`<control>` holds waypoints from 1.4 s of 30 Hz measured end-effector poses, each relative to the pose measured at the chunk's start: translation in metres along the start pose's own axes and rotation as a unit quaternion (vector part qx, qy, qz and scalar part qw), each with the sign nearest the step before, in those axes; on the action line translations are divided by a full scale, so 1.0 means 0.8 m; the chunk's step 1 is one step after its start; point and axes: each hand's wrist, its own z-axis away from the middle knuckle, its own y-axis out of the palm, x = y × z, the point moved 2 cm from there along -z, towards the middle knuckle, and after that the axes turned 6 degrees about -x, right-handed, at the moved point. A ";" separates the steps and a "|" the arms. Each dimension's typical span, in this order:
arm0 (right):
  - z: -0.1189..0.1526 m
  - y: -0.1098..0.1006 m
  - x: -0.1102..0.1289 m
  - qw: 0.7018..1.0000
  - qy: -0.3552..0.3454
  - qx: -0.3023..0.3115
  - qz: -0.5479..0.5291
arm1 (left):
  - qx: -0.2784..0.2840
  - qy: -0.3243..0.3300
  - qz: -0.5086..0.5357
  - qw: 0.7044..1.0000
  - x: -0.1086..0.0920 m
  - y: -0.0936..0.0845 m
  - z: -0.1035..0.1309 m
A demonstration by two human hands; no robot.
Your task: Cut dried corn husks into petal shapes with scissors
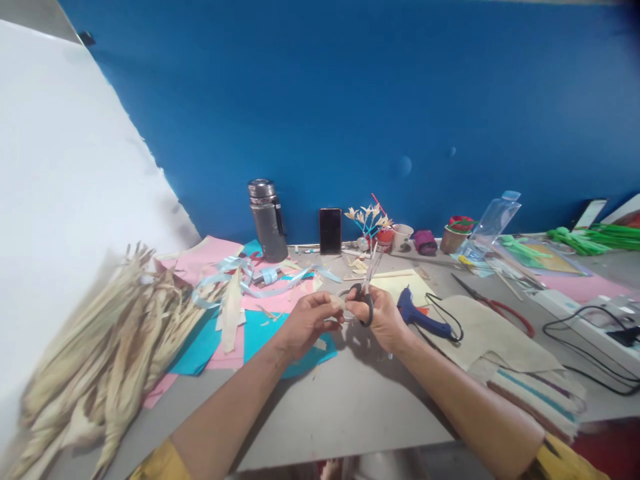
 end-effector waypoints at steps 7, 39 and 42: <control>0.002 0.001 -0.001 0.996 0.039 0.066 0.037 | -0.061 0.059 0.047 0.995 -0.016 -0.006 0.000; 0.007 -0.002 -0.011 0.948 0.024 0.258 0.184 | -0.084 0.137 0.028 0.987 -0.030 -0.012 0.003; 0.007 -0.003 -0.012 0.947 0.017 0.259 0.189 | -0.084 0.137 0.028 0.987 -0.030 -0.012 0.003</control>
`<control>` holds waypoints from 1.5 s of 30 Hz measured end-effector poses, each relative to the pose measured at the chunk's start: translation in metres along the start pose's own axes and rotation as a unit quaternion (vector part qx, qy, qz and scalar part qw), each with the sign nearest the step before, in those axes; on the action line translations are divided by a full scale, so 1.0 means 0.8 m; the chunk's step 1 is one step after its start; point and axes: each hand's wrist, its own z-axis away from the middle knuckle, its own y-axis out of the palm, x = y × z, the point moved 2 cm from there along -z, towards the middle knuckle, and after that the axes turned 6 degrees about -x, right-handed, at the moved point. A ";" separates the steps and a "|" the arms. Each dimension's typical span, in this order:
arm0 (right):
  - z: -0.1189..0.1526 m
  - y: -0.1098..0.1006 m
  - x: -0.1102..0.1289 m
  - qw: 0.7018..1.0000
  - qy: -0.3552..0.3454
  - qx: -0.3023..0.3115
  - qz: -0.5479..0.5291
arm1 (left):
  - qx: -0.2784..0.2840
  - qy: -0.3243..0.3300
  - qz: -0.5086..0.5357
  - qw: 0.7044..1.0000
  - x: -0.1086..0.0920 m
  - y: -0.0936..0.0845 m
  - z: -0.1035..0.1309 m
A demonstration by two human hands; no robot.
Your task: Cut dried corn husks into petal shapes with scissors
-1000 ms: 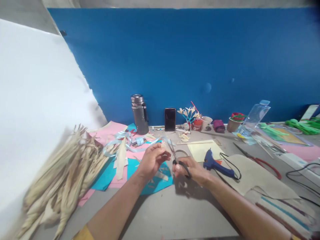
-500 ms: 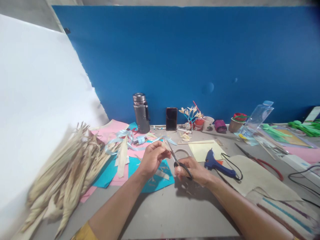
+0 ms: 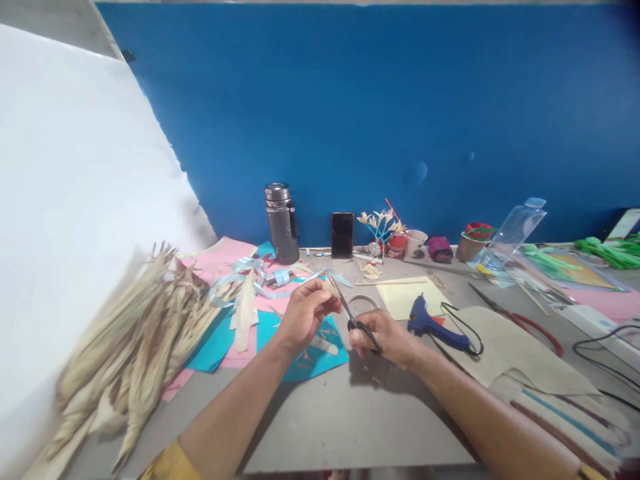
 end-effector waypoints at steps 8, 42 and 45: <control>0.000 0.000 -0.004 1.000 0.006 0.002 0.005 | -0.005 -0.018 -0.007 1.000 -0.005 -0.001 0.002; 0.002 -0.001 0.002 1.000 0.008 0.018 -0.011 | 0.041 0.001 -0.042 0.998 -0.001 -0.008 -0.004; 0.002 -0.001 0.000 1.000 0.017 0.001 0.005 | 0.039 0.002 -0.047 0.998 -0.002 -0.008 -0.004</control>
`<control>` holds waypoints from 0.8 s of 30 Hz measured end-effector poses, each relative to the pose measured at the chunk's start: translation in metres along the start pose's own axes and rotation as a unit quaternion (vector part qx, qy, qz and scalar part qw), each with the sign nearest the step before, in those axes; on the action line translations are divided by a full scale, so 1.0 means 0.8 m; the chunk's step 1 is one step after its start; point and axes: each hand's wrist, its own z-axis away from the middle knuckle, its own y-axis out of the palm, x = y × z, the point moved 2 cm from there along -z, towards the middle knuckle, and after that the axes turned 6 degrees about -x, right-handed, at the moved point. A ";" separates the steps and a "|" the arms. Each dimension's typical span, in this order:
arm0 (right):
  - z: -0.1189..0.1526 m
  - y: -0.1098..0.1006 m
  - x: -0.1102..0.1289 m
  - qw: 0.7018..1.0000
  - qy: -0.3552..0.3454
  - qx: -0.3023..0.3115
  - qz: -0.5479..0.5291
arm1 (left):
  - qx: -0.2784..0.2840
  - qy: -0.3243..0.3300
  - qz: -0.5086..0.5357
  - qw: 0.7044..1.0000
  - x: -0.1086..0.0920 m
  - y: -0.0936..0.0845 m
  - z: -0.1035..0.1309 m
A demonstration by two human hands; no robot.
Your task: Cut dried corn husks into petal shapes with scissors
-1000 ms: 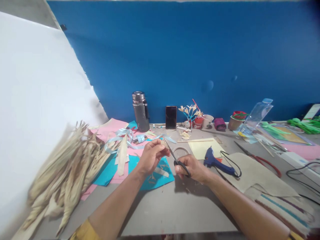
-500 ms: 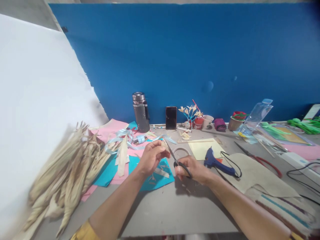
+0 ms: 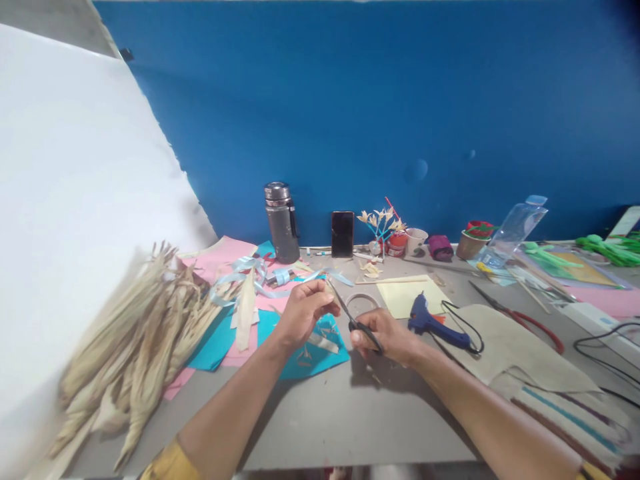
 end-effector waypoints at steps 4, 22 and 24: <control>-0.002 0.001 -0.007 1.000 0.019 -0.017 0.003 | -0.004 -0.004 0.000 1.000 -0.001 0.000 0.000; -0.001 0.004 -0.002 0.998 -0.001 0.019 -0.064 | 0.021 -0.021 0.009 1.000 0.002 0.001 0.001; -0.001 0.004 -0.002 0.998 -0.003 0.019 -0.061 | 0.019 -0.021 0.007 1.000 0.002 0.001 0.000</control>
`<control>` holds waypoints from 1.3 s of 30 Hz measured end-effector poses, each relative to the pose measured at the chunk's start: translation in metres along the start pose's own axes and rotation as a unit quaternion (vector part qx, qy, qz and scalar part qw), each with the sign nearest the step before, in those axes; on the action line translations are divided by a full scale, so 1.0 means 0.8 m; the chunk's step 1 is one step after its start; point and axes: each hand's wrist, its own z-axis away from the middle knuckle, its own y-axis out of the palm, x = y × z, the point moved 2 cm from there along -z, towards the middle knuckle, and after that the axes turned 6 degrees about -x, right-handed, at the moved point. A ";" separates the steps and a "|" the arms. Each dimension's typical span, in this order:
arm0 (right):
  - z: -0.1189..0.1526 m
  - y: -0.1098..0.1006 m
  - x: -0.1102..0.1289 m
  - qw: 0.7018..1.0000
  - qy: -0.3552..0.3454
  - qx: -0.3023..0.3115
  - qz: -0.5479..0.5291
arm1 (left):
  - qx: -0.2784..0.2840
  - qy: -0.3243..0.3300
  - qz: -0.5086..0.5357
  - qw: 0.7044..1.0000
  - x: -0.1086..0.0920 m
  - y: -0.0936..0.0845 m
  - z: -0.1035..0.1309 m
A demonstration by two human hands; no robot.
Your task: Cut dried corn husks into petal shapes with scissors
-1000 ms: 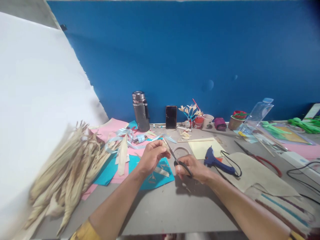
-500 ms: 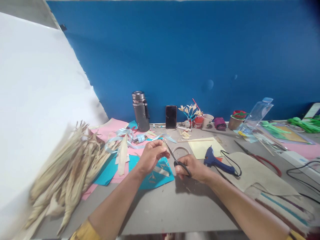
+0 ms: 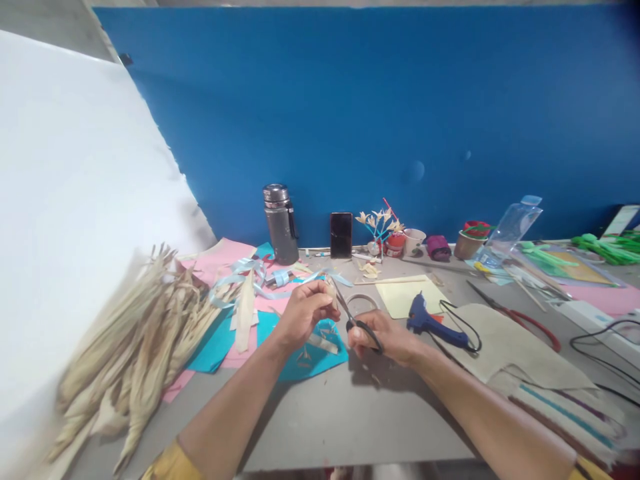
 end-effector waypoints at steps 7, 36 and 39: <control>0.001 0.002 0.003 1.000 0.006 -0.009 0.018 | -0.020 0.005 -0.010 1.000 0.002 0.003 0.001; -0.007 -0.002 0.008 0.958 -0.034 -0.241 -0.152 | -0.010 -0.095 0.003 0.995 0.033 0.017 0.005; -0.006 -0.002 0.011 0.966 -0.022 -0.220 -0.133 | 0.012 -0.093 -0.020 0.995 0.033 0.017 0.005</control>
